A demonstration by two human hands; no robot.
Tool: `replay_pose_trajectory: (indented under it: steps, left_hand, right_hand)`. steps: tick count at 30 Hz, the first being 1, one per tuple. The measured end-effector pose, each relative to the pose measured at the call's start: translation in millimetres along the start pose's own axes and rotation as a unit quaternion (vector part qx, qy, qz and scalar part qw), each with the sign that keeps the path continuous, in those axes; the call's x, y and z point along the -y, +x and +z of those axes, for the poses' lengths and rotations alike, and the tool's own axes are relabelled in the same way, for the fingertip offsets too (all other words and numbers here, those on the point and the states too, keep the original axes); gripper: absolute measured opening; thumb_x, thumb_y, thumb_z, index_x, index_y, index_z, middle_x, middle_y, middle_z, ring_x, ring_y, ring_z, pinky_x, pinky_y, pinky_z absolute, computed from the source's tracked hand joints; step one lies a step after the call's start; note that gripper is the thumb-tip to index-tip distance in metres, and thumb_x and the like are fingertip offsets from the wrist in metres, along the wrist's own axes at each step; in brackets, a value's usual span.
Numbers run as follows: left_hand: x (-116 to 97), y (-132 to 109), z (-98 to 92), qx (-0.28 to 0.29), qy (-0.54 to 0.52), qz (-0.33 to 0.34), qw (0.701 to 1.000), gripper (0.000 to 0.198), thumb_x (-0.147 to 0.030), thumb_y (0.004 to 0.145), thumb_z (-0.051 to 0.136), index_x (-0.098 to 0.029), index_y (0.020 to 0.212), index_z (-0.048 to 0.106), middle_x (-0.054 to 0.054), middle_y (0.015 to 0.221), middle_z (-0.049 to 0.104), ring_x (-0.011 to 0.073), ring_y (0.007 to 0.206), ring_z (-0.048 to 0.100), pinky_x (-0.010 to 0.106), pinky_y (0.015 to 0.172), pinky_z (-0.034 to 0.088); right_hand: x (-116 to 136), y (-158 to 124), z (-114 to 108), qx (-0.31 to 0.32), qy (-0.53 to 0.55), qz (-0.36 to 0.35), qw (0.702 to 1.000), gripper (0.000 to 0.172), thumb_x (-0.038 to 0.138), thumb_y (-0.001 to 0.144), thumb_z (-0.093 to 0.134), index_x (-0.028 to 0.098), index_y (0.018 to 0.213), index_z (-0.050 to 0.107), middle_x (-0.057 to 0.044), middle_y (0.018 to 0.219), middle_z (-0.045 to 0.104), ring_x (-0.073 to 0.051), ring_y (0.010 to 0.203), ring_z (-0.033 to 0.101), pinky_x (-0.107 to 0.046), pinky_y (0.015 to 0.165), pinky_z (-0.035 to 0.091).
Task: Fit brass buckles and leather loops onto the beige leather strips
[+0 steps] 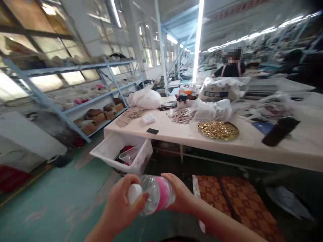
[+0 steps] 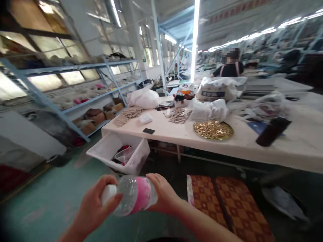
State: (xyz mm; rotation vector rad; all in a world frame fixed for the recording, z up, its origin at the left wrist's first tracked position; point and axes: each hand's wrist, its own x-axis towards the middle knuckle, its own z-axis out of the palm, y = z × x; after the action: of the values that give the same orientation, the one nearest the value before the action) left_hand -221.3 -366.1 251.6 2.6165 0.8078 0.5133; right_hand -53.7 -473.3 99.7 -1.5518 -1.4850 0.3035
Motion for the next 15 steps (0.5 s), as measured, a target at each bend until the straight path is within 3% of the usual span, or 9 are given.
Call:
replay_pose_trajectory:
  steps: [3,6,11,15]
  left_hand:
    - [-45.9,80.0,-3.0,0.038,-0.009,0.142,0.989,0.037,-0.054,0.066,0.053,-0.02,0.08,0.056,0.002,0.07,0.06,0.0153,0.061,0.055,0.025,0.059,0.045]
    - [-72.5,150.8,8.9,0.108,-0.033,0.238,0.965,0.043,-0.056,0.065,0.053,-0.02,0.087,0.06,0.004,0.077,0.062,0.0164,0.069,0.057,0.025,0.065,0.046]
    - [-85.6,272.5,51.9,0.23,-0.218,0.279,0.906,0.059,-0.073,0.058,0.048,-0.018,0.077,0.058,0.006,0.084,0.06,0.0201,0.08,0.057,0.031,0.075,0.047]
    - [-80.2,373.4,90.9,0.322,-0.325,0.268,0.848,0.061,-0.076,0.056,0.049,-0.018,0.072,0.055,0.009,0.086,0.063,0.0268,0.093,0.057,0.04,0.088,0.043]
  right_hand:
    - [-1.1,15.1,-50.9,-0.087,0.046,0.063,0.993,0.09,0.037,0.047,0.075,0.017,0.126,0.037,-0.013,0.122,0.051,-0.026,0.109,0.05,-0.041,0.095,0.038]
    - [-6.4,32.5,-82.2,-0.132,0.126,0.094,0.979,0.084,0.034,0.047,0.076,0.02,0.122,0.041,-0.009,0.117,0.056,-0.024,0.102,0.054,-0.037,0.089,0.043]
    - [-50.4,88.1,-119.3,-0.098,0.313,0.091,0.94,0.075,0.027,0.049,0.074,0.021,0.118,0.044,-0.004,0.105,0.061,-0.021,0.091,0.057,-0.034,0.082,0.047]
    - [-114.8,159.7,-140.0,-0.1,0.395,0.076,0.91,0.083,0.044,0.042,0.078,0.021,0.117,0.047,-0.004,0.109,0.059,-0.025,0.1,0.054,-0.037,0.086,0.043]
